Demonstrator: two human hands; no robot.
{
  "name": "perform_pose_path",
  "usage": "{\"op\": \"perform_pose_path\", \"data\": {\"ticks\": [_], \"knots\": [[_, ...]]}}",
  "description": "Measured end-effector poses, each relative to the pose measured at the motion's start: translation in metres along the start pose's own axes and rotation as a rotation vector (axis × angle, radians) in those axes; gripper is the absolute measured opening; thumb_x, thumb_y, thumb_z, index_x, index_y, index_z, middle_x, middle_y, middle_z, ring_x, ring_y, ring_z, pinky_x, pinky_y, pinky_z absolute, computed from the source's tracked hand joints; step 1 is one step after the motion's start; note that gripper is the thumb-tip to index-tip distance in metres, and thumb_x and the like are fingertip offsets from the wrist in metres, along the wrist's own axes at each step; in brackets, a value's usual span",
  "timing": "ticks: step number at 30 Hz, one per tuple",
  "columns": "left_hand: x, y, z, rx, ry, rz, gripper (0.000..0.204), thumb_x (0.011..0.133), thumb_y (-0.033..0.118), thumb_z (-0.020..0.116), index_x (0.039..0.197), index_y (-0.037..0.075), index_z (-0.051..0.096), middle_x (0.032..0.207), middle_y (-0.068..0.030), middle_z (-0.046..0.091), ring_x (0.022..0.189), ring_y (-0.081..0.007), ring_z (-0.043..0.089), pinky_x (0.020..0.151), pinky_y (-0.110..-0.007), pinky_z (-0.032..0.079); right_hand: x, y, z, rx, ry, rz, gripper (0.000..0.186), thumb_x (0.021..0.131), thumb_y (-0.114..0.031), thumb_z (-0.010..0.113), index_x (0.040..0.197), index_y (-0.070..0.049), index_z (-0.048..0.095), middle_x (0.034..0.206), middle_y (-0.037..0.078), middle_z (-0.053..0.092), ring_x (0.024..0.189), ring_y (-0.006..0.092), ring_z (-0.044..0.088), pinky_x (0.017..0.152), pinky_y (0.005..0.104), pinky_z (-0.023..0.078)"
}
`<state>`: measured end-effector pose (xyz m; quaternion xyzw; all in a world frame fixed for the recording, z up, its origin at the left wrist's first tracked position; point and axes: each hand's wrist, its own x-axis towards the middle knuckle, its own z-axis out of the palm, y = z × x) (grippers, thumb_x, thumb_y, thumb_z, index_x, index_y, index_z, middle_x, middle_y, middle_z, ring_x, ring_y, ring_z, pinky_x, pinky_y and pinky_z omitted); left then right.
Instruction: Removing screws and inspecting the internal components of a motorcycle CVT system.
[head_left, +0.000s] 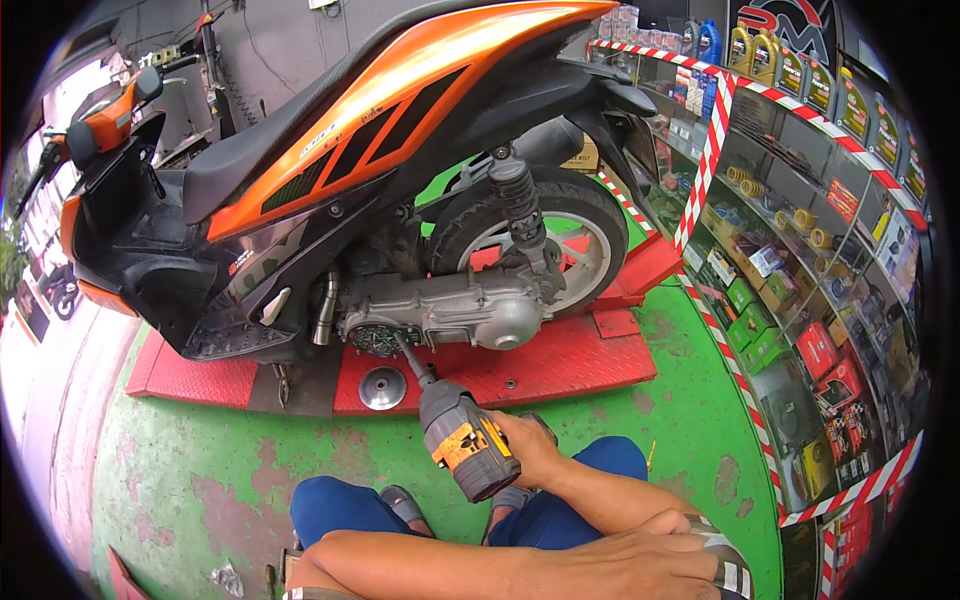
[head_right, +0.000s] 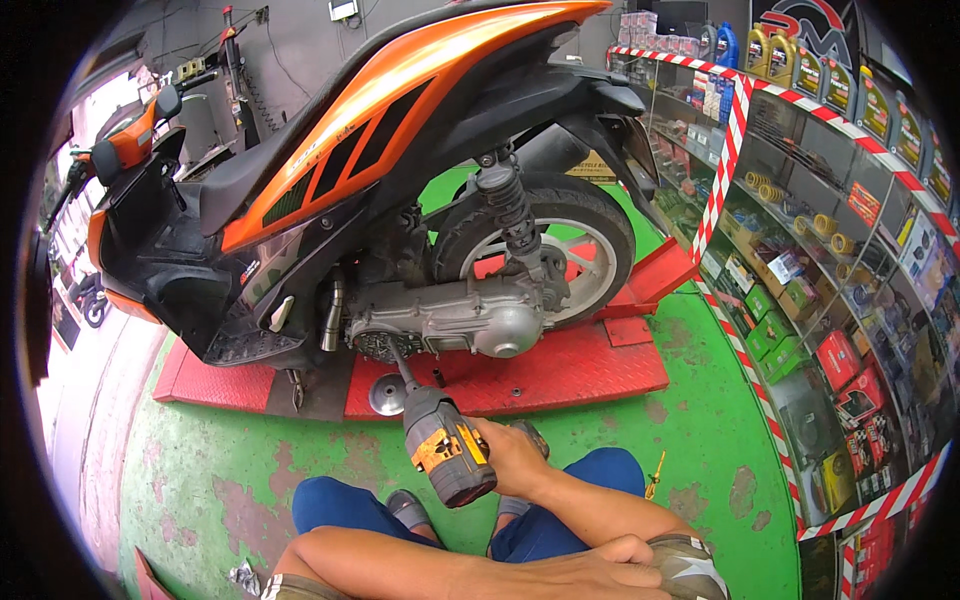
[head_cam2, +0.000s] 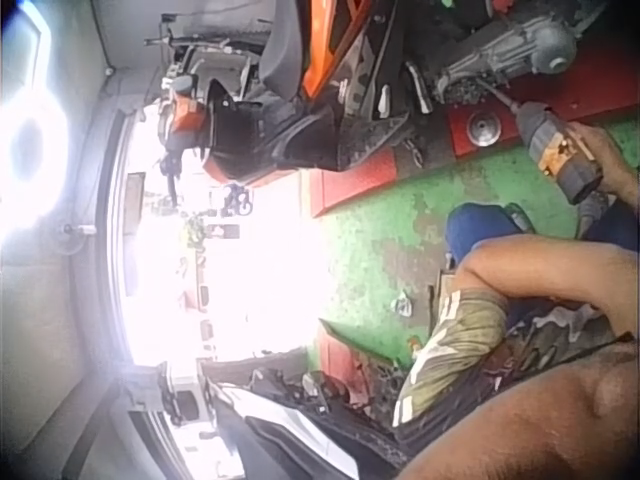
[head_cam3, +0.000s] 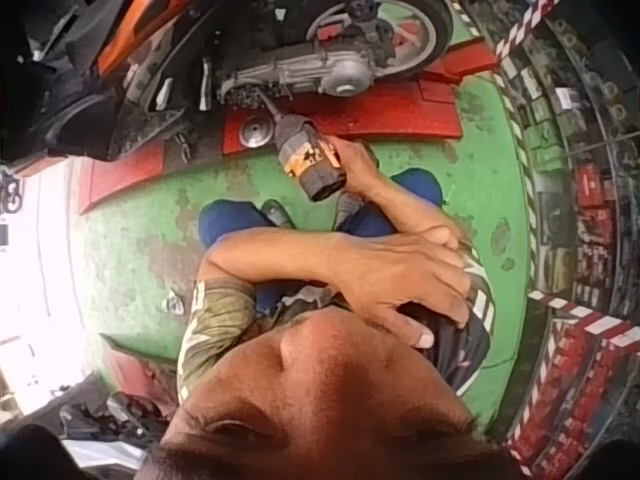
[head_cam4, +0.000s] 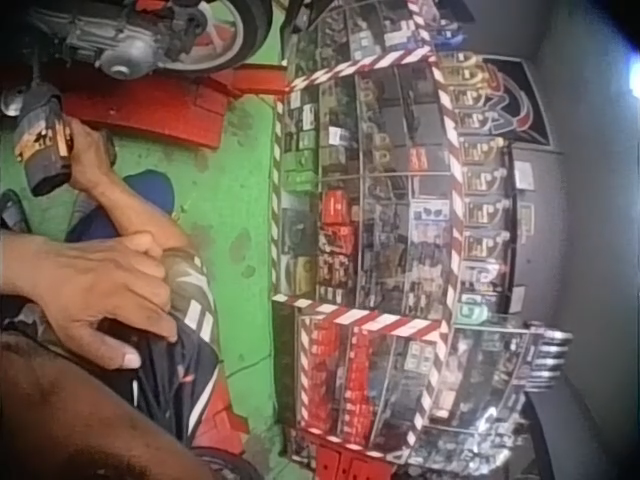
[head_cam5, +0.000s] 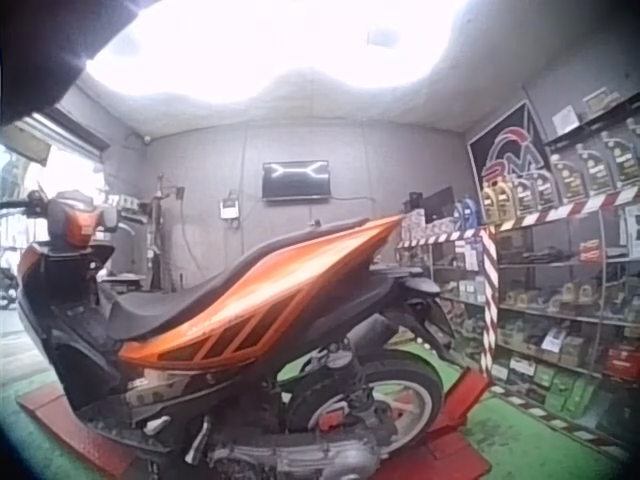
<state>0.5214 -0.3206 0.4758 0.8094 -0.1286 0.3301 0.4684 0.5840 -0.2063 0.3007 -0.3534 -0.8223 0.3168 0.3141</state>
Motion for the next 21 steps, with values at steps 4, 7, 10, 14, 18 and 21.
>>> {"op": "perform_pose_path", "data": {"ticks": [4,7,10,14,18,21], "knots": [[-0.001,-0.002,0.001,-0.051,-0.006,0.015,0.035,0.089,0.037,0.072,0.102,0.005,0.066,0.091,-0.0128,0.057,0.090,-0.0340,0.055,0.082,-0.045,0.036,0.001,-0.001,0.001,0.024,0.015,0.026,0.070,0.076,-0.021,0.084,0.138,-0.006,0.056,0.115,0.023,0.070,0.107,0.0414,0.068,0.088,0.0468,0.054],[-0.006,-0.005,0.000,-0.070,-0.077,-0.004,0.033,0.089,0.035,0.073,0.102,0.005,0.067,0.092,-0.0124,0.058,0.090,-0.0340,0.056,0.083,-0.044,0.037,0.000,-0.001,-0.001,0.037,0.032,0.013,0.069,0.077,-0.020,0.084,0.137,-0.005,0.056,0.112,0.024,0.071,0.104,0.0420,0.069,0.086,0.0468,0.055],[-0.007,-0.004,-0.002,-0.060,-0.063,-0.030,0.032,0.088,0.033,0.074,0.101,0.005,0.067,0.092,-0.0119,0.060,0.091,-0.0337,0.057,0.084,-0.045,0.037,0.001,0.004,0.001,0.052,0.033,-0.019,0.068,0.077,-0.020,0.084,0.137,-0.004,0.056,0.112,0.023,0.071,0.103,0.0422,0.069,0.085,0.0469,0.055],[0.000,-0.002,-0.005,0.039,0.040,-0.036,0.028,0.088,0.031,0.074,0.099,0.006,0.068,0.090,-0.0119,0.060,0.090,-0.0332,0.058,0.084,-0.045,0.037,0.001,0.008,0.005,0.050,0.070,-0.024,0.069,0.071,-0.026,0.087,0.131,-0.007,0.060,0.105,0.019,0.074,0.095,0.0396,0.071,0.082,0.0446,0.056],[-0.006,-0.008,-0.001,-0.058,0.041,-0.045,0.028,0.088,0.031,0.074,0.099,0.006,0.068,0.091,-0.0124,0.061,0.090,-0.0336,0.058,0.083,-0.045,0.038,-0.001,0.011,0.007,0.054,0.075,-0.006,0.064,0.070,-0.025,0.087,0.126,-0.005,0.061,0.102,0.020,0.074,0.094,0.0398,0.071,0.082,0.0440,0.056],[-0.013,-0.008,-0.002,-0.012,-0.078,-0.062,0.031,0.088,0.032,0.074,0.101,0.005,0.068,0.093,-0.0131,0.061,0.092,-0.0349,0.059,0.081,-0.046,0.039,0.000,0.012,0.008,0.038,0.049,-0.003,0.063,0.070,-0.024,0.087,0.124,-0.004,0.061,0.101,0.020,0.074,0.094,0.0397,0.072,0.083,0.0436,0.056]]}}
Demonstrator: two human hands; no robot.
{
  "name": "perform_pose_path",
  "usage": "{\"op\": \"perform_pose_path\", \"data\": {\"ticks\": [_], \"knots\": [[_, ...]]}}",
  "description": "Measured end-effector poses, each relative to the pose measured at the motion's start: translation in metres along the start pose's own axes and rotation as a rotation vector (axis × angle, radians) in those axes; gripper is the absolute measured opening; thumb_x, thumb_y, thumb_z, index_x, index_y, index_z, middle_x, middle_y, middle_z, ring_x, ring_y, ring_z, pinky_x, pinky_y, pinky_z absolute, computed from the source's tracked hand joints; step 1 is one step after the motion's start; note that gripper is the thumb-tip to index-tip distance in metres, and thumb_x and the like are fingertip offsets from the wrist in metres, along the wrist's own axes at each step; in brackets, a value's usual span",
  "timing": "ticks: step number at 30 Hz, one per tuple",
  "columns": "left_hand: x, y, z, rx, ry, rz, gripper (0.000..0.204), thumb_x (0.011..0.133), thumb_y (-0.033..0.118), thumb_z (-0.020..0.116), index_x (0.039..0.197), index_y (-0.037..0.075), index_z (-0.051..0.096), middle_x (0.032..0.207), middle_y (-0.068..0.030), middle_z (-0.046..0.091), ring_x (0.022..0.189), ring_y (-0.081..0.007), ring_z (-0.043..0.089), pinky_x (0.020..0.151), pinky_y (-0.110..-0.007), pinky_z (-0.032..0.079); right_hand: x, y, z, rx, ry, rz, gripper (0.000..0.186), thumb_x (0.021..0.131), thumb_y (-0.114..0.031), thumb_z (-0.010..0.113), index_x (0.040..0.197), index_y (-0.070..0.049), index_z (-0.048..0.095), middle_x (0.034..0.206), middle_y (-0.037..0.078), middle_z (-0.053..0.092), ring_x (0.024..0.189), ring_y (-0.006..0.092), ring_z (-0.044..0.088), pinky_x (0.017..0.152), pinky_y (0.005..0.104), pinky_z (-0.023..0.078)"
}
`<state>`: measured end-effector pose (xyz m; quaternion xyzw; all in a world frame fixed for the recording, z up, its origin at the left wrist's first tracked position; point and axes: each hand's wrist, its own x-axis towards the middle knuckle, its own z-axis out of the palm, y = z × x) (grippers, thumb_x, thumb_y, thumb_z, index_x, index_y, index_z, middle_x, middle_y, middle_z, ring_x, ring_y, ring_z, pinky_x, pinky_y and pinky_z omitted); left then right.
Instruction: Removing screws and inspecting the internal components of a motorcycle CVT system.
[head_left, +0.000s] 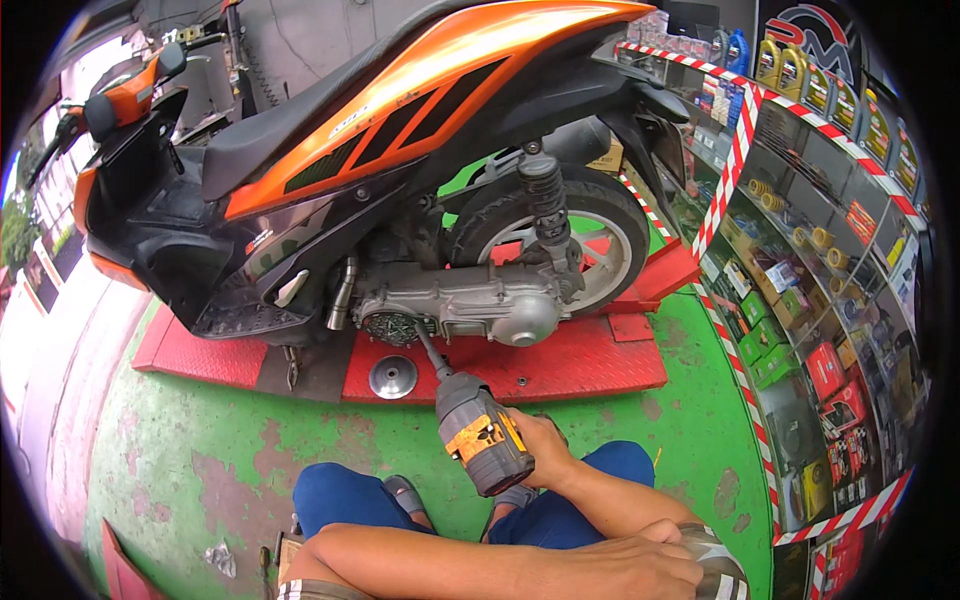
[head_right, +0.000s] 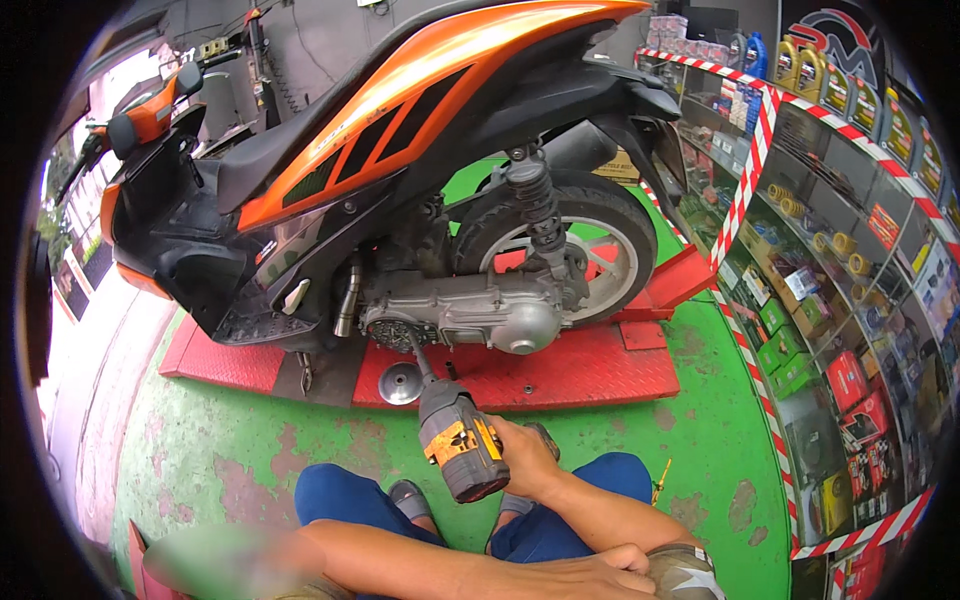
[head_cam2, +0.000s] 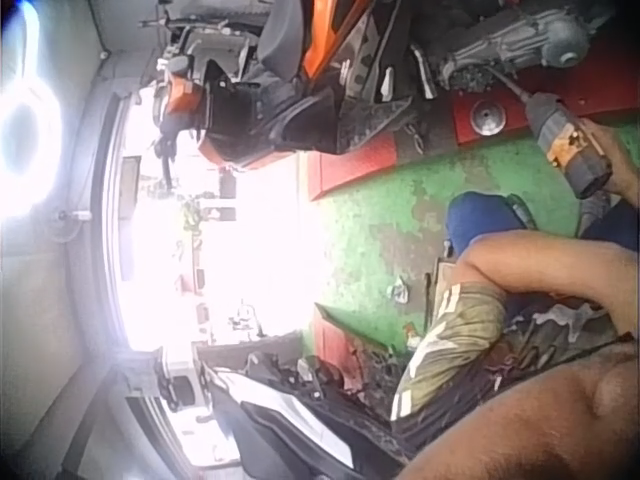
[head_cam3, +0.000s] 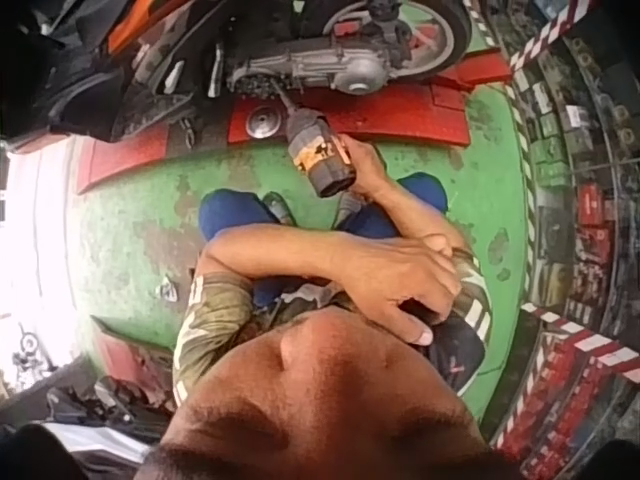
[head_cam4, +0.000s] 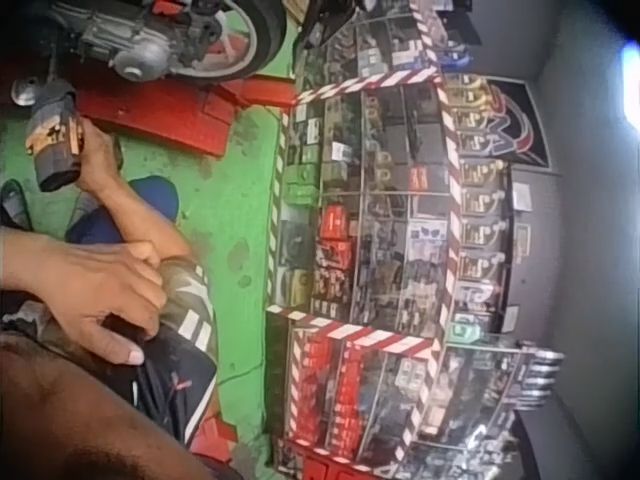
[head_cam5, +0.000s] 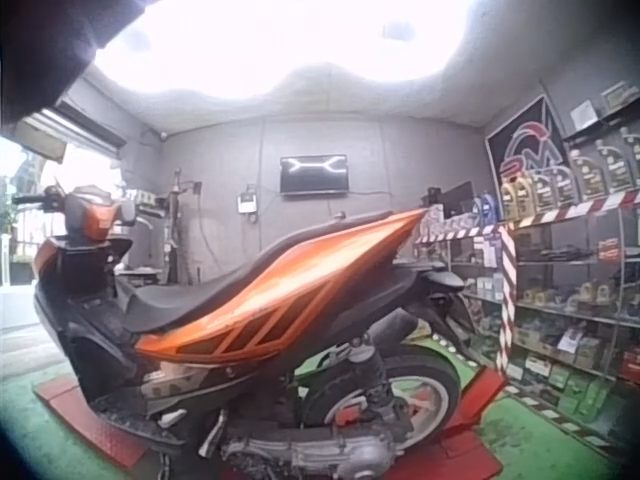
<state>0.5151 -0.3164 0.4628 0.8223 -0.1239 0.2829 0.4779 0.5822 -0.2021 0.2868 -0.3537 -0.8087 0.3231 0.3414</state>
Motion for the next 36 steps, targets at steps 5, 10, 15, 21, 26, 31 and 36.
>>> {"op": "perform_pose_path", "data": {"ticks": [5,10,15,21,26,31,36], "knots": [[-0.001,0.007,-0.002,-0.036,0.152,0.007,0.031,0.089,0.033,0.074,0.096,0.004,0.068,0.093,-0.0141,0.061,0.093,-0.0341,0.060,0.084,-0.045,0.038,0.000,0.000,-0.002,0.004,-0.079,-0.012,0.071,0.074,-0.023,0.085,0.135,-0.004,0.055,0.109,0.024,0.071,0.100,0.0442,0.068,0.084,0.0474,0.055],[-0.011,0.005,-0.002,-0.027,0.059,-0.035,0.032,0.090,0.034,0.074,0.100,0.004,0.069,0.086,-0.0137,0.061,0.090,-0.0327,0.062,0.083,-0.046,0.041,-0.001,0.005,-0.001,0.033,-0.062,-0.001,0.070,0.071,-0.024,0.087,0.132,-0.005,0.058,0.107,0.023,0.072,0.099,0.0423,0.070,0.084,0.0464,0.055],[-0.052,-0.001,-0.014,-0.022,0.162,-0.071,0.033,0.098,0.033,0.065,0.104,0.001,0.069,0.086,-0.0128,0.067,0.086,-0.0275,0.066,0.082,-0.041,0.050,-0.001,0.004,0.004,0.107,-0.056,0.057,0.066,0.072,-0.025,0.087,0.130,-0.006,0.060,0.108,0.019,0.074,0.098,0.0372,0.073,0.085,0.0437,0.057],[-0.178,0.015,-0.089,0.139,0.925,-0.698,0.032,0.093,0.028,0.065,0.081,-0.001,0.072,0.078,-0.0070,0.068,0.079,-0.0173,0.066,0.074,-0.034,0.050,0.004,-0.016,0.003,0.092,0.002,0.069,0.057,0.072,-0.018,0.089,0.122,-0.005,0.065,0.105,0.015,0.076,0.095,0.0284,0.076,0.083,0.0378,0.058],[-0.259,-0.012,-0.123,0.286,1.159,-1.111,0.030,0.088,0.030,0.067,0.078,0.001,0.069,0.070,-0.0023,0.062,0.064,-0.0110,0.053,0.060,-0.031,0.043,0.007,0.016,0.020,-0.164,0.103,-0.360,0.042,0.080,-0.013,0.084,0.118,-0.005,0.068,0.099,0.011,0.075,0.088,0.0262,0.075,0.079,0.0369,0.058],[-0.279,-0.014,-0.168,0.844,0.821,-1.486,0.032,0.078,0.028,0.074,0.091,-0.001,0.073,0.085,-0.0213,0.073,0.083,-0.0339,0.073,0.075,-0.045,0.057,-0.009,0.038,0.030,0.245,-0.080,0.182,0.031,0.084,-0.004,0.078,0.112,0.000,0.066,0.096,0.011,0.069,0.077,0.0198,0.068,0.068,0.0341,0.056],[-0.306,-0.022,-0.216,1.096,0.913,-1.822,0.038,0.079,0.033,0.079,0.100,0.002,0.077,0.104,-0.0203,0.075,0.097,-0.0358,0.074,0.082,-0.047,0.058,-0.002,0.017,0.033,0.516,-0.033,0.399,0.026,0.082,0.004,0.072,0.107,-0.001,0.064,0.085,0.005,0.064,0.069,0.0167,0.063,0.061,0.0320,0.052]]}}
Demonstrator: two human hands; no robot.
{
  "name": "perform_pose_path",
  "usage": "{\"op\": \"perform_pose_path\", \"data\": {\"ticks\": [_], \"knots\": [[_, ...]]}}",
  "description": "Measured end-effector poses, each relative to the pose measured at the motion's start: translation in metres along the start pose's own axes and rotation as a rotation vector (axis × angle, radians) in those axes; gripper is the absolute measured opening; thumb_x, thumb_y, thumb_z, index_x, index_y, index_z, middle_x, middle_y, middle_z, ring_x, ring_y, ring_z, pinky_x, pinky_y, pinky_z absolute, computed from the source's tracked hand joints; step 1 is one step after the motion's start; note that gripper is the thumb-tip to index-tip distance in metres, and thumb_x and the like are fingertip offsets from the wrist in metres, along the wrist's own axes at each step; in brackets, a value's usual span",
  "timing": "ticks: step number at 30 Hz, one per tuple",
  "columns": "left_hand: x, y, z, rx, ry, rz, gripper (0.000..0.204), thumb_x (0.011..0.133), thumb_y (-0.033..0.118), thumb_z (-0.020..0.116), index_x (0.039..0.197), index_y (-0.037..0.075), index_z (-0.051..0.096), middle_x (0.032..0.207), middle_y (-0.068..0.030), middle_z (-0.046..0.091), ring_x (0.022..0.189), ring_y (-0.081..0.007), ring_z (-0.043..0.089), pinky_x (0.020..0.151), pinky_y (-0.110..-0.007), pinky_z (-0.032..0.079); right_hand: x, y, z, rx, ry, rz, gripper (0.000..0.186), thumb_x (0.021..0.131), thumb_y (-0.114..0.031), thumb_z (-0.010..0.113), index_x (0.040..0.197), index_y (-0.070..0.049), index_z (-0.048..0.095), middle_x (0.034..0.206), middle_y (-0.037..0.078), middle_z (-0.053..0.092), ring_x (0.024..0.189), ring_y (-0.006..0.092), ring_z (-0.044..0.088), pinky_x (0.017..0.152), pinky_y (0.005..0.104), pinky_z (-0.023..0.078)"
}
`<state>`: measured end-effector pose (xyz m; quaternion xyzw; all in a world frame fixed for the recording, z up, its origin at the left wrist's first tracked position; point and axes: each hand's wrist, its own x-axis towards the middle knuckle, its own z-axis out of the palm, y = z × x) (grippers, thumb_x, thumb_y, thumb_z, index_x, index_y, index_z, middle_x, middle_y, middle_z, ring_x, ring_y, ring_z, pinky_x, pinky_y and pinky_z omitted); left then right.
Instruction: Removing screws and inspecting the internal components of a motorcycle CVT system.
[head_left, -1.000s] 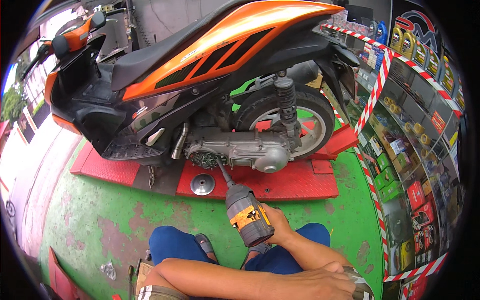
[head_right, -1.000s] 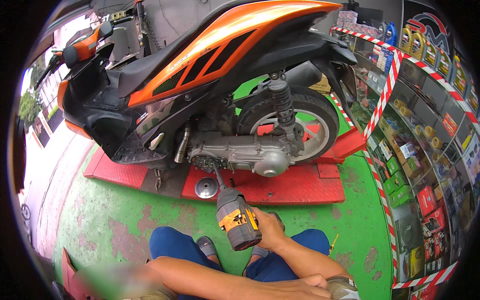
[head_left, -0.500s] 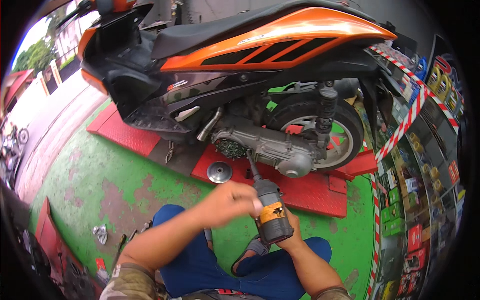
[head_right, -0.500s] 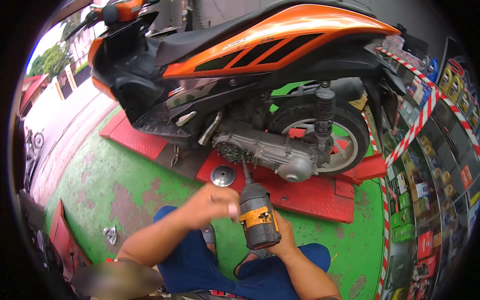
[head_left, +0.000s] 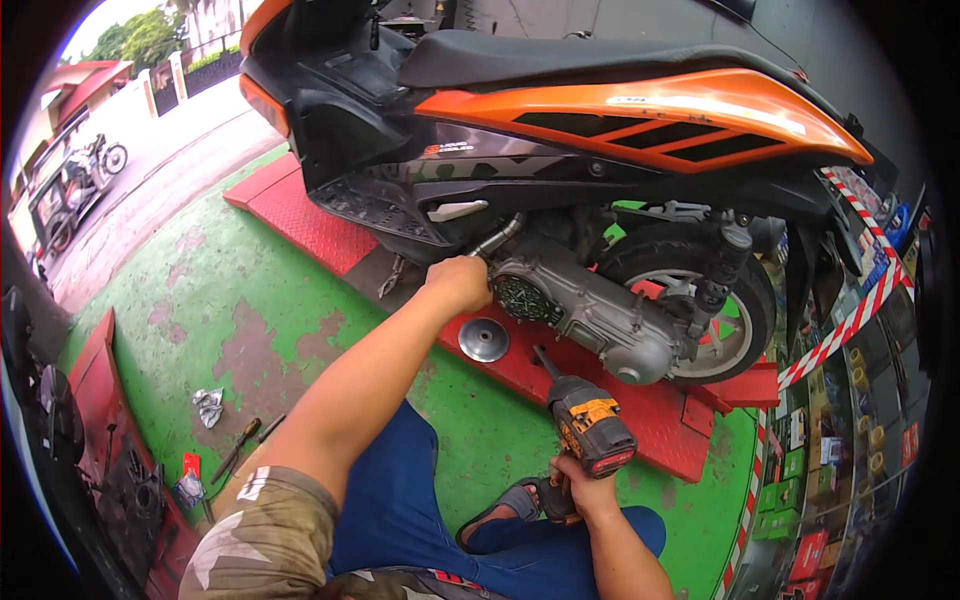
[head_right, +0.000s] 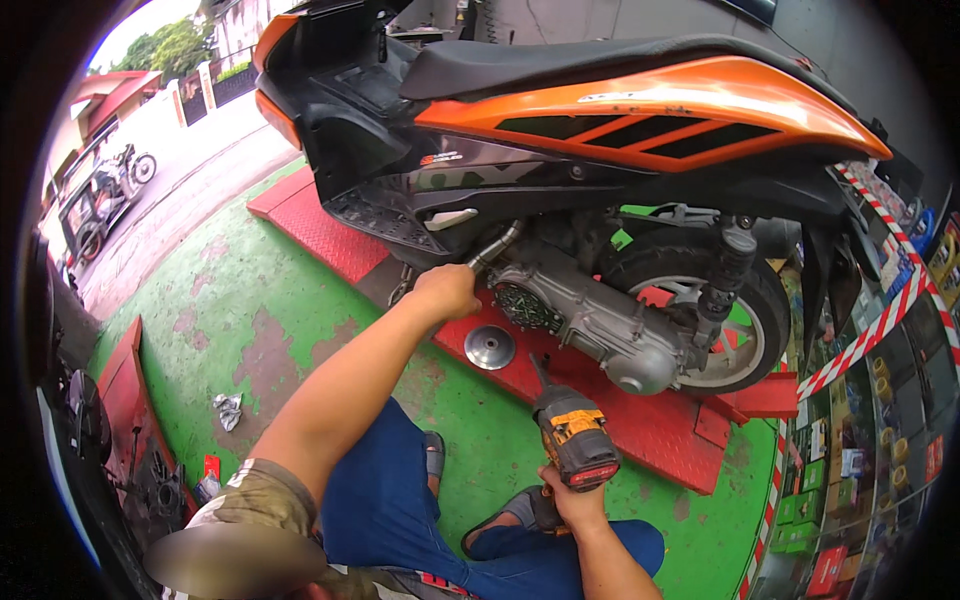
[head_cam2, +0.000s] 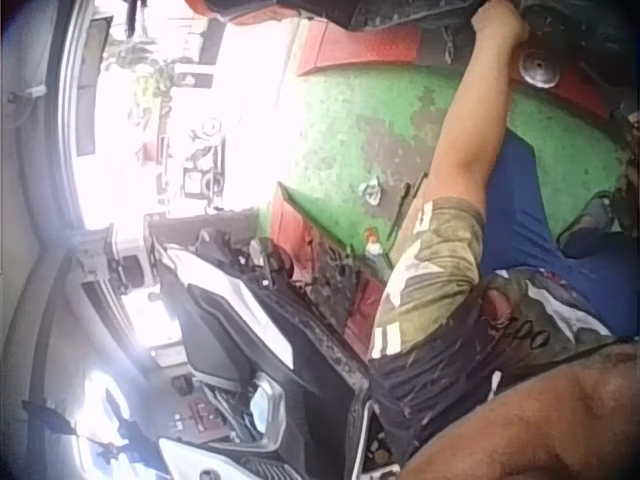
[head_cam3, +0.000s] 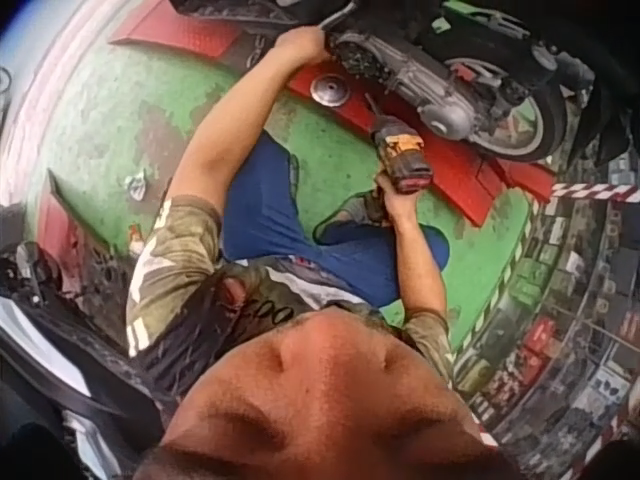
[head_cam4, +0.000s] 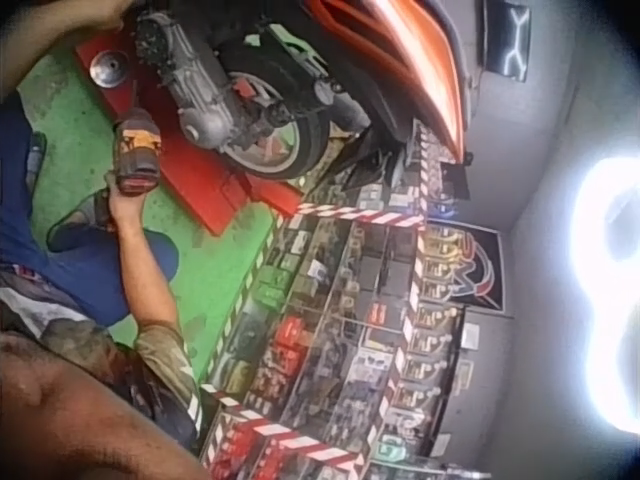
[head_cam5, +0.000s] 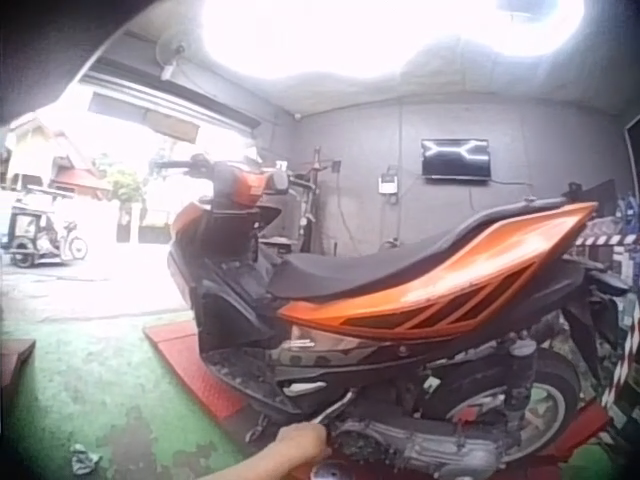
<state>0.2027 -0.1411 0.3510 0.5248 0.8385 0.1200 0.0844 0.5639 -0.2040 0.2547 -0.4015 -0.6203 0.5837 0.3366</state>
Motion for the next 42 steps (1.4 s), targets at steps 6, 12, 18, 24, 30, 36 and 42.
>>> {"op": "perform_pose_path", "data": {"ticks": [6,12,18,24,30,36,42], "knots": [[0.027,-0.070,0.074,-0.266,-0.675,-0.137,0.034,0.087,0.030,0.076,0.103,0.000,0.077,0.099,-0.0152,0.077,0.081,-0.0280,0.074,0.075,-0.043,0.060,-0.003,0.006,-0.005,0.178,0.044,0.103,0.033,0.079,0.004,0.070,0.111,-0.001,0.063,0.083,0.005,0.064,0.068,0.0170,0.063,0.058,0.0324,0.053],[0.027,-0.089,0.079,-0.399,-0.480,-0.232,0.037,0.089,0.033,0.074,0.100,-0.003,0.077,0.092,-0.0127,0.076,0.075,-0.0241,0.071,0.071,-0.041,0.059,-0.002,-0.026,0.008,0.308,0.055,0.227,0.039,0.077,0.003,0.062,0.116,0.001,0.063,0.079,0.007,0.060,0.062,0.0182,0.059,0.055,0.0326,0.051],[0.021,-0.091,0.079,-0.377,-0.527,-0.216,0.045,0.089,0.039,0.070,0.110,0.000,0.074,0.101,-0.0136,0.077,0.090,-0.0270,0.074,0.075,-0.047,0.057,-0.004,-0.029,0.005,0.396,0.045,0.311,0.039,0.077,0.002,0.059,0.117,0.004,0.062,0.079,0.008,0.058,0.063,0.0199,0.058,0.057,0.0338,0.051],[0.026,-0.097,0.084,-0.388,-0.529,-0.262,0.045,0.090,0.040,0.069,0.111,0.000,0.074,0.103,-0.0139,0.077,0.092,-0.0275,0.075,0.076,-0.047,0.057,-0.002,-0.024,0.003,0.378,0.029,0.308,0.038,0.078,0.001,0.058,0.117,0.002,0.061,0.077,0.009,0.057,0.063,0.0204,0.058,0.059,0.0336,0.051],[0.028,-0.097,0.084,-0.402,-0.547,-0.278,0.043,0.092,0.039,0.067,0.113,0.001,0.074,0.107,-0.0120,0.077,0.095,-0.0258,0.075,0.079,-0.046,0.057,0.000,-0.018,-0.002,0.420,0.043,0.360,0.038,0.080,0.001,0.059,0.118,0.004,0.060,0.073,0.010,0.056,0.060,0.0222,0.059,0.059,0.0345,0.050],[0.027,-0.104,0.086,-0.463,-0.518,-0.297,0.039,0.092,0.030,0.068,0.110,-0.004,0.075,0.102,-0.0168,0.077,0.084,-0.0272,0.074,0.078,-0.042,0.060,0.001,-0.019,-0.001,0.400,0.021,0.383,0.040,0.079,-0.002,0.059,0.119,0.003,0.060,0.072,0.010,0.056,0.060,0.0227,0.058,0.059,0.0351,0.050],[0.030,-0.103,0.084,-0.431,-0.527,-0.260,0.037,0.094,0.026,0.062,0.111,-0.004,0.074,0.105,-0.0179,0.076,0.088,-0.0283,0.074,0.082,-0.043,0.060,0.003,-0.015,-0.005,0.366,0.025,0.400,0.044,0.078,-0.006,0.059,0.121,0.001,0.060,0.072,0.009,0.055,0.060,0.0226,0.056,0.059,0.0355,0.049]]}}
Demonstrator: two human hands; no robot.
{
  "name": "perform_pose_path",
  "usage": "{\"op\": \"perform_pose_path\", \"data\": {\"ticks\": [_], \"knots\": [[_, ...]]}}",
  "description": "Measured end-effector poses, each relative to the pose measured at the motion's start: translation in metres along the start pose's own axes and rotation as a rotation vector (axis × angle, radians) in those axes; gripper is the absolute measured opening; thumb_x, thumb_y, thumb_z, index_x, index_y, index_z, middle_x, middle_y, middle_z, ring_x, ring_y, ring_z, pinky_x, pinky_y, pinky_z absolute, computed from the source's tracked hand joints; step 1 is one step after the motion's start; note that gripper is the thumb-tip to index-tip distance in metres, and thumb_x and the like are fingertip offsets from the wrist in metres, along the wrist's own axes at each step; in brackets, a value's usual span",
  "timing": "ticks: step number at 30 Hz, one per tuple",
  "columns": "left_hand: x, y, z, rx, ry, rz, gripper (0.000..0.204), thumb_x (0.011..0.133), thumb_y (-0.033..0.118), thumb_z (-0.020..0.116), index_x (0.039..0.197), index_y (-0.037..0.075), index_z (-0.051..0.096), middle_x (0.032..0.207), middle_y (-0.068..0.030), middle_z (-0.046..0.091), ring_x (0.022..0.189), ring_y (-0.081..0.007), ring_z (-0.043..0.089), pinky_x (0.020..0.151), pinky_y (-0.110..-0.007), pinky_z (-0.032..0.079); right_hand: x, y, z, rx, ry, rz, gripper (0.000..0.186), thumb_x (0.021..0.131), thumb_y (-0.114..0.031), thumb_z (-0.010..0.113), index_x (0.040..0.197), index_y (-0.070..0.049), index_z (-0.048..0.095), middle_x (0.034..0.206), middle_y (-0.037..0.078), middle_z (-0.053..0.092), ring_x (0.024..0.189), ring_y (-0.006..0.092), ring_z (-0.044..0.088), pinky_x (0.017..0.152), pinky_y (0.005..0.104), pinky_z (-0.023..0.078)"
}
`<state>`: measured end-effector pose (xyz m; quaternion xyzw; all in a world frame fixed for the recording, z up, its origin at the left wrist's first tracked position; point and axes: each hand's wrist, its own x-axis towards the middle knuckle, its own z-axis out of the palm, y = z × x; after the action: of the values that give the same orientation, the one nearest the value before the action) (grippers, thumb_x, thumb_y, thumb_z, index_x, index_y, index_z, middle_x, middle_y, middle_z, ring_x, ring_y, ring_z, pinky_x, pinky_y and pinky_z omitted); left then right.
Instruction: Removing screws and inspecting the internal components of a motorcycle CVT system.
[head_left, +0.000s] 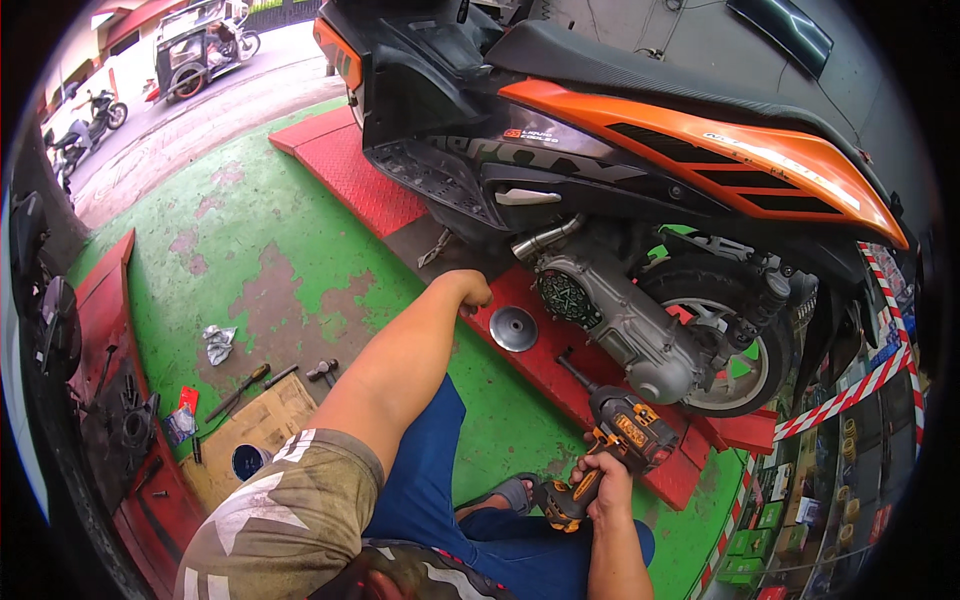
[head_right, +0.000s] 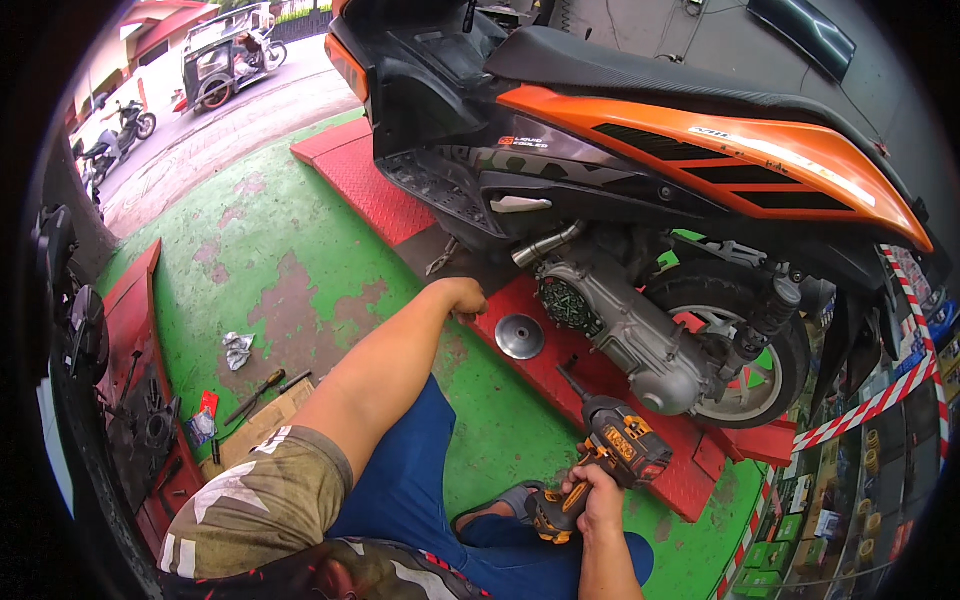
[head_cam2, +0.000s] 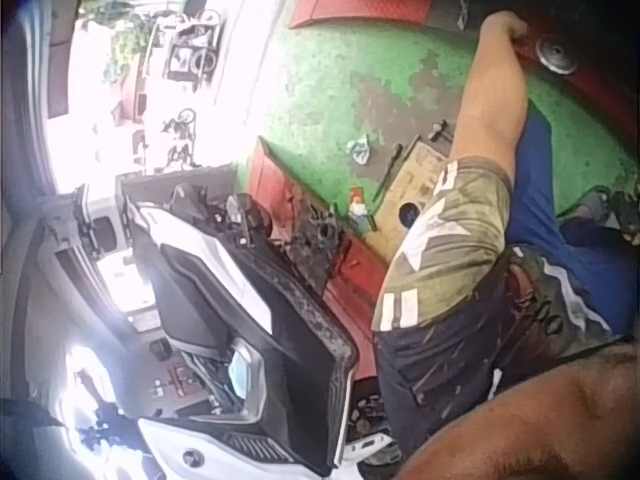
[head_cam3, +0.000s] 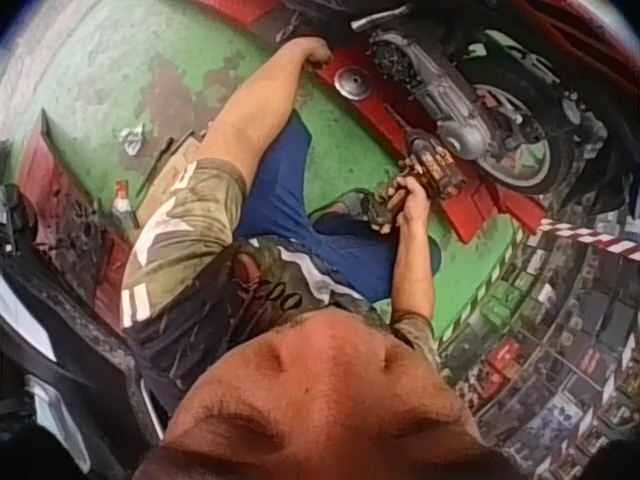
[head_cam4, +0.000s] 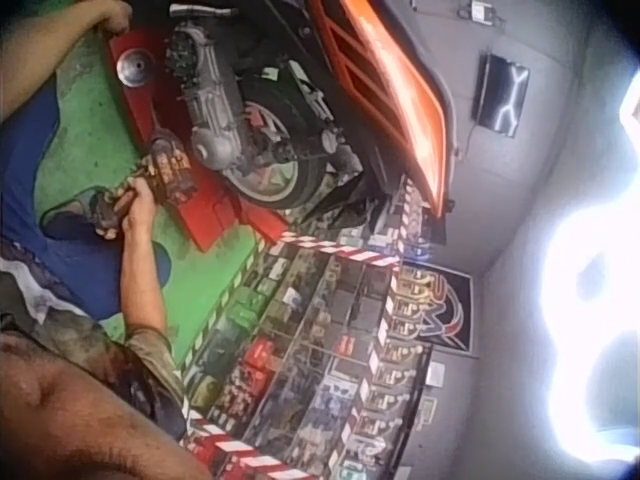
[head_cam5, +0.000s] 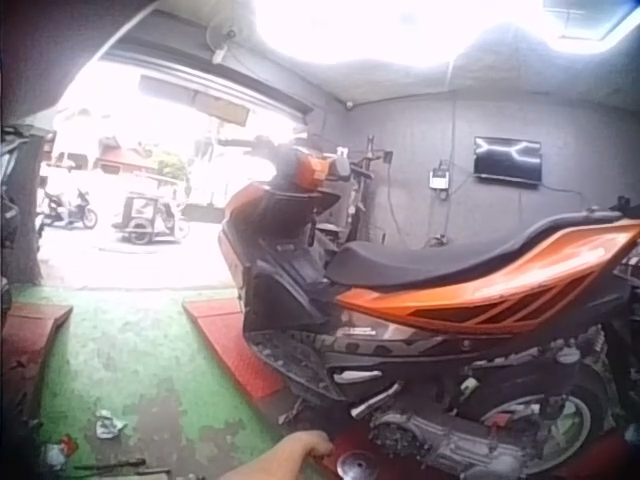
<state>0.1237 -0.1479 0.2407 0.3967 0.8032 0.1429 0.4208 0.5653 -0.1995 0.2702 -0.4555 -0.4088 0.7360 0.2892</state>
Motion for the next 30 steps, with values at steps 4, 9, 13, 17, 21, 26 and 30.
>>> {"op": "perform_pose_path", "data": {"ticks": [4,9,13,17,21,26,30], "knots": [[0.003,-0.006,-0.002,0.012,-0.027,-0.050,0.037,0.095,0.031,0.058,0.115,0.004,0.074,0.111,-0.0100,0.077,0.097,-0.0235,0.075,0.083,-0.047,0.057,0.002,0.000,0.002,0.011,-0.008,0.018,0.045,0.078,-0.007,0.058,0.122,0.000,0.060,0.072,0.008,0.055,0.061,0.0223,0.056,0.060,0.0358,0.048],[-0.009,0.001,-0.001,-0.033,-0.007,-0.022,0.037,0.096,0.027,0.060,0.116,-0.001,0.074,0.107,-0.0173,0.076,0.088,-0.0274,0.074,0.080,-0.043,0.059,0.002,0.002,-0.001,0.001,-0.001,0.031,0.046,0.078,-0.009,0.058,0.123,0.000,0.059,0.073,0.008,0.055,0.061,0.0225,0.056,0.061,0.0362,0.048],[-0.009,-0.001,-0.003,-0.037,-0.010,-0.026,0.039,0.097,0.028,0.059,0.120,0.000,0.073,0.108,-0.0167,0.076,0.088,-0.0271,0.074,0.080,-0.043,0.059,0.004,0.004,-0.003,-0.010,-0.009,0.038,0.047,0.078,-0.010,0.058,0.124,-0.001,0.058,0.073,0.008,0.055,0.060,0.0227,0.056,0.061,0.0362,0.048],[-0.011,0.000,-0.003,-0.045,-0.015,-0.027,0.040,0.097,0.029,0.058,0.124,0.003,0.072,0.109,-0.0160,0.076,0.089,-0.0269,0.074,0.081,-0.043,0.059,0.005,0.004,-0.003,-0.017,-0.014,0.043,0.047,0.078,-0.009,0.058,0.124,-0.001,0.058,0.073,0.008,0.055,0.060,0.0227,0.056,0.060,0.0360,0.048],[-0.010,-0.001,-0.005,-0.026,-0.027,-0.017,0.041,0.097,0.028,0.058,0.126,0.004,0.071,0.112,-0.0160,0.075,0.091,-0.0269,0.074,0.082,-0.042,0.059,0.005,0.004,0.000,-0.027,-0.007,0.041,0.047,0.077,-0.009,0.057,0.123,-0.001,0.058,0.073,0.009,0.055,0.061,0.0228,0.056,0.060,0.0352,0.048],[-0.009,0.000,-0.004,-0.059,-0.042,-0.024,0.042,0.097,0.029,0.056,0.125,0.002,0.071,0.118,-0.0154,0.074,0.101,-0.0279,0.073,0.089,-0.047,0.056,0.001,0.002,0.005,-0.029,0.002,0.057,0.047,0.076,-0.009,0.057,0.123,-0.001,0.058,0.073,0.009,0.055,0.061,0.0228,0.056,0.059,0.0350,0.047],[-0.013,0.001,-0.005,-0.066,-0.051,-0.011,0.043,0.097,0.030,0.055,0.123,-0.001,0.070,0.124,-0.0152,0.073,0.111,-0.0288,0.071,0.097,-0.051,0.054,0.004,0.005,0.002,-0.046,0.015,0.060,0.047,0.076,-0.009,0.057,0.122,-0.001,0.058,0.073,0.009,0.055,0.060,0.0229,0.056,0.059,0.0351,0.047]]}}
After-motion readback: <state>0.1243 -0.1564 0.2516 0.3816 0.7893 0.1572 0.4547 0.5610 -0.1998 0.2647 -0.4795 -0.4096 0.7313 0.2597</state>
